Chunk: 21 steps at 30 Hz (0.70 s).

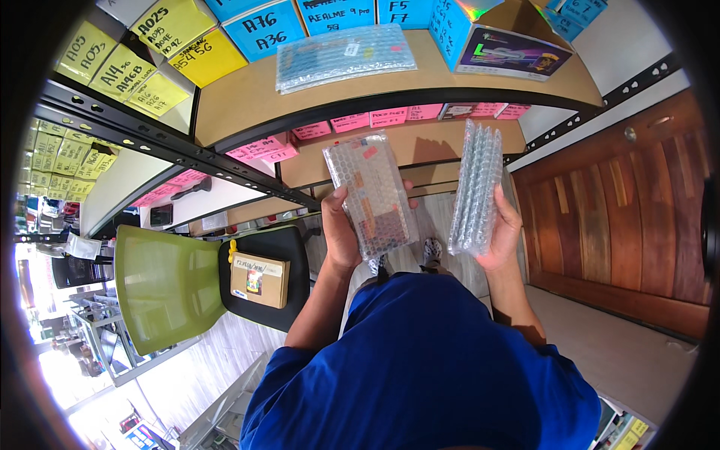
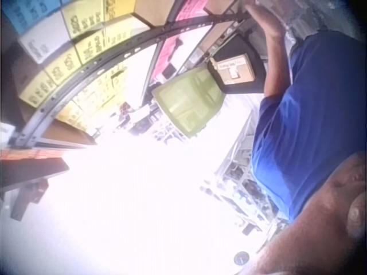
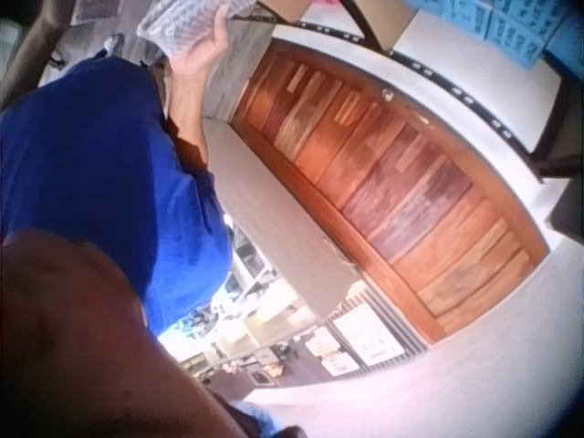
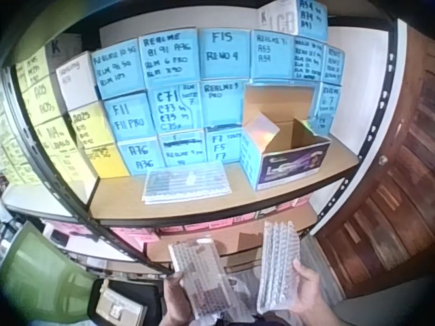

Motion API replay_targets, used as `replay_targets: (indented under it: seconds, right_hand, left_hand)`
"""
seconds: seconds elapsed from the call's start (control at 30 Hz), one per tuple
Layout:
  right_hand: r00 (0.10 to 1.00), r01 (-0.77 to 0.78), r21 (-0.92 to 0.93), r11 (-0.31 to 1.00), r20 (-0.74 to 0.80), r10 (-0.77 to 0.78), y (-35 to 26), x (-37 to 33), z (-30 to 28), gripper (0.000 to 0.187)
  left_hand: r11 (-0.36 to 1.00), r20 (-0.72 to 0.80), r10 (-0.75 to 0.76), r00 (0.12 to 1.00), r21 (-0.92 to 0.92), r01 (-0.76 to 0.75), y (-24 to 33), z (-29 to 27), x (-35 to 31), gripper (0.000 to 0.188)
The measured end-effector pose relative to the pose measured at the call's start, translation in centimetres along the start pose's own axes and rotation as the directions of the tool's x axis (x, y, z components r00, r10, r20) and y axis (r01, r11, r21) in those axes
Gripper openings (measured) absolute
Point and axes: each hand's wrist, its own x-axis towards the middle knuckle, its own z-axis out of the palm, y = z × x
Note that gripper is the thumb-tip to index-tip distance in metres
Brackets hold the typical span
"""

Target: The person retrieves bubble-wrapped items from a cardboard box on a shelf, unwraps them, and places them back into the box. The person then retrieves another box, opens it, and removes bubble-wrapped items, placing them on the shelf.

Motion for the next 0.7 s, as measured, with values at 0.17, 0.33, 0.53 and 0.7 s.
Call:
replay_targets:
  seconds: [0.17,0.33,0.53,0.7]
  right_hand:
    - [0.998,-0.052,-0.046,0.998,0.030,0.053,0.4,-0.3,0.0,0.048]
    - [0.996,-0.072,-0.282,0.957,0.022,0.082,1.8,-0.2,0.3,0.054]
    - [0.998,-0.007,-0.468,0.884,-0.056,-0.022,3.3,-0.1,1.0,0.056]
    - [1.000,-0.023,-0.237,0.971,-0.026,0.017,2.2,0.1,0.5,0.056]
  left_hand:
    - [0.999,-0.035,-0.032,0.999,0.015,0.032,0.0,0.6,0.3,0.074]
    - [0.978,-0.278,0.036,0.960,0.207,0.024,-1.0,0.1,0.4,0.053]
    - [0.893,-0.383,0.111,0.917,0.444,0.077,-1.0,1.4,0.2,0.048]
    - [0.993,-0.285,0.057,0.957,0.112,-0.025,-0.1,2.1,0.1,0.069]
